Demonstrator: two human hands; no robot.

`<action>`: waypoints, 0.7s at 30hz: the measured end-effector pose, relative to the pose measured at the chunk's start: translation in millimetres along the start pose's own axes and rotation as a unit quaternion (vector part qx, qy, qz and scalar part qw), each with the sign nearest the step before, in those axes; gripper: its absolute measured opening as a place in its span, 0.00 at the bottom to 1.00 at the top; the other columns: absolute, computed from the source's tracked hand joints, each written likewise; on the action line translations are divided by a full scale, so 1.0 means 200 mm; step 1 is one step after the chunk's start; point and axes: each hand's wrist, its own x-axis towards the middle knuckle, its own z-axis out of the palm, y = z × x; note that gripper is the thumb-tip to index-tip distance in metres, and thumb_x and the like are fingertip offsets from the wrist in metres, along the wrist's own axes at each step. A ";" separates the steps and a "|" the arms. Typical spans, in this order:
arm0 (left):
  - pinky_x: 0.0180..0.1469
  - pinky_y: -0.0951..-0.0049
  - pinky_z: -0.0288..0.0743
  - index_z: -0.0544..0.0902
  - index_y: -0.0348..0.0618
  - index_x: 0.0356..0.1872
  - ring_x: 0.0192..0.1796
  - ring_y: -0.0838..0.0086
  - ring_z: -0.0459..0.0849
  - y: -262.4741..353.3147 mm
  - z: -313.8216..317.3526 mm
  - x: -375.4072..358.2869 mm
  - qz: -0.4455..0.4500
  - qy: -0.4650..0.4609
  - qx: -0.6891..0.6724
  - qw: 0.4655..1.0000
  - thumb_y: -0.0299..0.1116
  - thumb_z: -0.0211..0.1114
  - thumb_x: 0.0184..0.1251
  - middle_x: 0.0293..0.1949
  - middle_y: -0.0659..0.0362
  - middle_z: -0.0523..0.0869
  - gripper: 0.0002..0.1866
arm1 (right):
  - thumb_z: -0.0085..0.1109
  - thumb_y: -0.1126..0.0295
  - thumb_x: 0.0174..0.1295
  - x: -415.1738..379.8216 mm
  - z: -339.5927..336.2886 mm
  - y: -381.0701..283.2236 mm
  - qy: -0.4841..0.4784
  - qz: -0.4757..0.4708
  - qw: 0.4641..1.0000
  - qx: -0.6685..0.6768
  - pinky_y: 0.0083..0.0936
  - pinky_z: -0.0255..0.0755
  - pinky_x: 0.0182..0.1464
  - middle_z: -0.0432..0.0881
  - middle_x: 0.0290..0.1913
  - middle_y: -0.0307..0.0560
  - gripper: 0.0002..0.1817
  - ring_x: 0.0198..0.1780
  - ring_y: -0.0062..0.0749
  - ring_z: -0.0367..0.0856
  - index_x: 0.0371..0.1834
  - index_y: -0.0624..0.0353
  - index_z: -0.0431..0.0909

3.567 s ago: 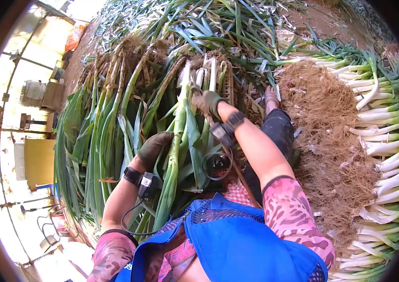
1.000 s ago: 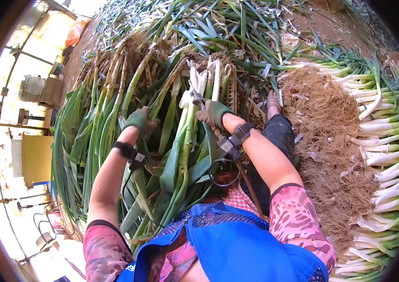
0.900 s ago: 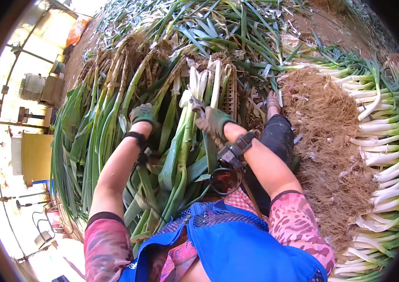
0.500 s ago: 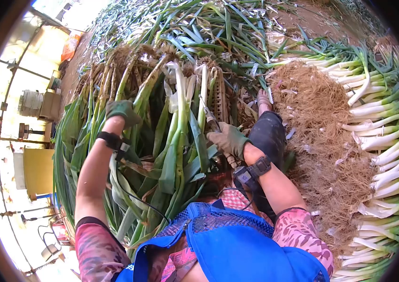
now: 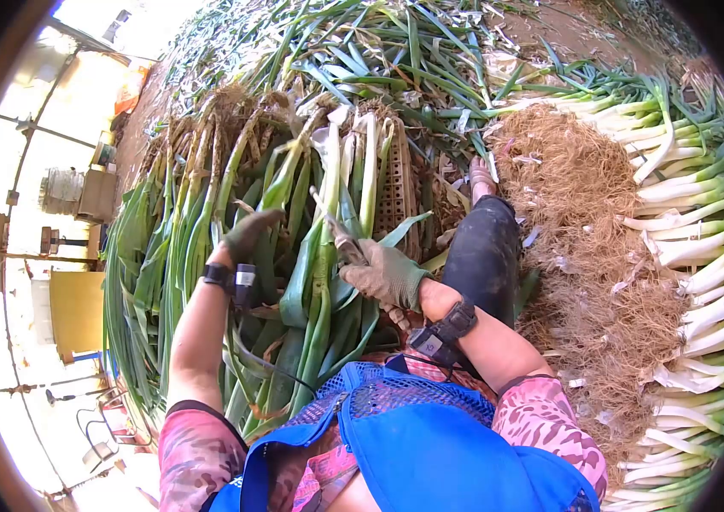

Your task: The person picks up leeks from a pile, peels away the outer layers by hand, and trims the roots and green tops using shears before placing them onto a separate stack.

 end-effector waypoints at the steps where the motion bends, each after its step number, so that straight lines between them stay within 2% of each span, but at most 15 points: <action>1: 0.46 0.64 0.82 0.83 0.43 0.49 0.40 0.63 0.88 0.03 -0.01 -0.05 -0.015 -0.048 -0.125 0.991 0.52 0.64 0.65 0.40 0.54 0.88 0.23 | 0.61 0.58 0.59 -0.02 0.00 -0.06 0.027 0.000 0.999 -0.030 0.28 0.73 0.41 0.80 0.36 0.45 0.28 0.37 0.31 0.79 0.61 0.61 0.71; 2: 0.49 0.62 0.82 0.82 0.40 0.51 0.40 0.62 0.88 0.13 0.07 -0.18 -0.047 -0.075 -0.146 0.985 0.55 0.63 0.65 0.39 0.50 0.88 0.28 | 0.61 0.56 0.58 -0.03 0.00 -0.08 0.052 -0.001 0.997 -0.060 0.32 0.74 0.45 0.82 0.39 0.50 0.29 0.41 0.37 0.82 0.60 0.60 0.71; 5: 0.50 0.60 0.82 0.81 0.37 0.54 0.42 0.60 0.87 0.01 0.02 -0.07 -0.086 -0.195 -0.225 0.951 0.57 0.61 0.65 0.43 0.47 0.87 0.31 | 0.61 0.54 0.58 0.01 0.07 0.02 0.019 -0.047 0.996 -0.069 0.33 0.73 0.50 0.83 0.42 0.54 0.30 0.47 0.40 0.83 0.61 0.59 0.71; 6: 0.50 0.58 0.82 0.78 0.36 0.57 0.44 0.59 0.87 -0.02 0.02 -0.05 -0.073 -0.189 -0.244 0.948 0.57 0.58 0.68 0.47 0.44 0.86 0.32 | 0.61 0.53 0.57 0.00 0.09 -0.01 0.025 -0.043 0.990 -0.128 0.35 0.74 0.49 0.83 0.42 0.57 0.31 0.47 0.45 0.84 0.60 0.59 0.71; 8: 0.51 0.57 0.82 0.76 0.37 0.59 0.45 0.59 0.87 -0.10 0.07 -0.02 0.001 -0.166 -0.259 0.952 0.55 0.57 0.70 0.48 0.43 0.85 0.31 | 0.62 0.57 0.59 0.06 0.09 -0.02 0.013 0.026 0.995 -0.097 0.32 0.74 0.47 0.82 0.41 0.52 0.30 0.44 0.38 0.81 0.60 0.63 0.71; 10: 0.50 0.58 0.82 0.75 0.40 0.61 0.45 0.60 0.87 -0.15 0.13 0.00 0.071 -0.141 -0.278 0.948 0.52 0.56 0.73 0.46 0.46 0.86 0.27 | 0.62 0.57 0.59 0.14 0.06 -0.02 0.031 0.038 0.992 -0.116 0.32 0.75 0.45 0.81 0.38 0.48 0.26 0.41 0.35 0.81 0.54 0.66 0.73; 13: 0.47 0.63 0.83 0.76 0.43 0.60 0.43 0.64 0.87 -0.14 0.20 -0.04 0.066 -0.087 -0.282 0.953 0.51 0.57 0.73 0.45 0.50 0.87 0.25 | 0.61 0.49 0.54 0.37 0.03 0.15 0.040 0.035 0.988 -0.146 0.39 0.76 0.47 0.83 0.39 0.61 0.32 0.42 0.50 0.84 0.53 0.65 0.74; 14: 0.45 0.68 0.82 0.78 0.43 0.58 0.41 0.69 0.87 -0.18 0.17 0.02 0.073 -0.050 -0.259 0.962 0.52 0.58 0.73 0.43 0.55 0.87 0.24 | 0.59 0.49 0.55 0.34 0.03 0.09 0.034 0.039 0.990 -0.129 0.39 0.76 0.48 0.84 0.41 0.63 0.31 0.45 0.53 0.84 0.52 0.65 0.75; 15: 0.43 0.71 0.81 0.79 0.43 0.56 0.39 0.72 0.86 -0.20 0.18 0.05 0.093 -0.008 -0.235 0.967 0.53 0.59 0.72 0.42 0.58 0.87 0.25 | 0.59 0.49 0.55 0.30 0.03 0.02 0.024 0.056 0.985 -0.159 0.39 0.75 0.49 0.84 0.42 0.64 0.31 0.46 0.53 0.84 0.52 0.66 0.75; 17: 0.39 0.73 0.77 0.81 0.42 0.53 0.36 0.75 0.83 -0.21 0.19 0.05 0.129 0.015 -0.240 0.962 0.52 0.59 0.72 0.39 0.61 0.86 0.23 | 0.59 0.49 0.55 0.23 0.04 -0.08 0.003 0.092 0.971 -0.219 0.39 0.75 0.51 0.84 0.43 0.65 0.31 0.49 0.54 0.83 0.52 0.66 0.75; 18: 0.38 0.73 0.75 0.82 0.42 0.51 0.35 0.77 0.81 -0.22 0.21 0.05 0.144 0.043 -0.207 0.967 0.51 0.59 0.72 0.38 0.62 0.85 0.22 | 0.59 0.50 0.55 0.26 0.05 -0.02 0.021 0.058 0.970 -0.237 0.39 0.75 0.51 0.84 0.43 0.65 0.31 0.48 0.53 0.84 0.52 0.67 0.75; 20: 0.36 0.74 0.72 0.84 0.43 0.47 0.33 0.79 0.78 -0.22 0.26 0.06 0.173 0.098 -0.139 0.970 0.50 0.59 0.71 0.36 0.64 0.84 0.20 | 0.59 0.50 0.55 0.33 0.01 -0.04 0.037 0.067 0.965 -0.250 0.39 0.75 0.52 0.83 0.44 0.66 0.32 0.48 0.52 0.84 0.53 0.67 0.75; 21: 0.35 0.75 0.67 0.86 0.41 0.41 0.32 0.81 0.73 -0.14 0.33 -0.03 0.145 0.123 -0.135 0.972 0.49 0.60 0.71 0.32 0.66 0.81 0.19 | 0.59 0.50 0.55 0.37 -0.01 -0.08 0.047 0.070 0.963 -0.256 0.39 0.75 0.52 0.83 0.44 0.66 0.32 0.48 0.52 0.84 0.54 0.67 0.75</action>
